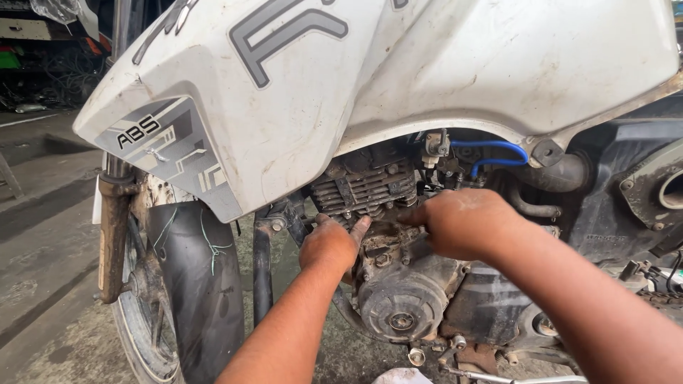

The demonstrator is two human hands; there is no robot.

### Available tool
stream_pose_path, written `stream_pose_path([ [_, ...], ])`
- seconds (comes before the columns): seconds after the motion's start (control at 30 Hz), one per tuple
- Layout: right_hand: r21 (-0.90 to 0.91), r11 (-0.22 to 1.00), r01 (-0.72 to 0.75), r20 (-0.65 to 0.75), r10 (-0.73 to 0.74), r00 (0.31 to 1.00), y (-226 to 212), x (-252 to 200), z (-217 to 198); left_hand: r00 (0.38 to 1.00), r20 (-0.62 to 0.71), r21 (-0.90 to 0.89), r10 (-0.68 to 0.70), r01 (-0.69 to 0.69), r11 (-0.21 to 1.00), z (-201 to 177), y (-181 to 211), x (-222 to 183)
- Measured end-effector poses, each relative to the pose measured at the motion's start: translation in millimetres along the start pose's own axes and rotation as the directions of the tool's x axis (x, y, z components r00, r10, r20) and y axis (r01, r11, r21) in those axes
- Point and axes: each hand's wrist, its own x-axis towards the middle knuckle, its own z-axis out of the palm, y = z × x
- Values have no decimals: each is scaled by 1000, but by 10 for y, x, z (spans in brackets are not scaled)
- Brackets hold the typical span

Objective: Use a screwdriver to adjust and repair internal components of a motorcycle engine block.

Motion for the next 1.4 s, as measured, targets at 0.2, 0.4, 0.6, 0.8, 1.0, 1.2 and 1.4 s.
stream_pose_path([
  [0.2, -3, 998, -68, -24, 68, 997, -1, 78, 2, 998, 31, 111, 55, -58, 992, -140, -20, -57],
  [0.4, -12, 997, -71, -9, 70, 997, -58, -63, -148, 993, 62, 262, 97, -110, 959, -377, 26, -217],
  [0.6, -23, 995, -95, -20, 95, 995, -74, -38, -90, 994, -42, 107, 103, -98, 989, -387, 8, -103],
  [0.8, -142, 990, 10, -76, -21, 997, -146, 103, -50, 988, -79, 82, 129, -123, 989, -358, -14, -76],
  [1.0, -118, 993, -29, -23, 27, 999, -94, 92, -155, 987, -96, 34, 128, -125, 992, -319, -46, -32],
  [1.2, -95, 994, -46, -30, 44, 999, -110, 86, -150, 988, -67, 15, 136, -136, 991, -312, -51, -32],
  [1.4, -87, 995, -41, 6, 42, 999, -148, 53, -259, 992, -46, 26, 118, -117, 993, -337, -20, -92],
])
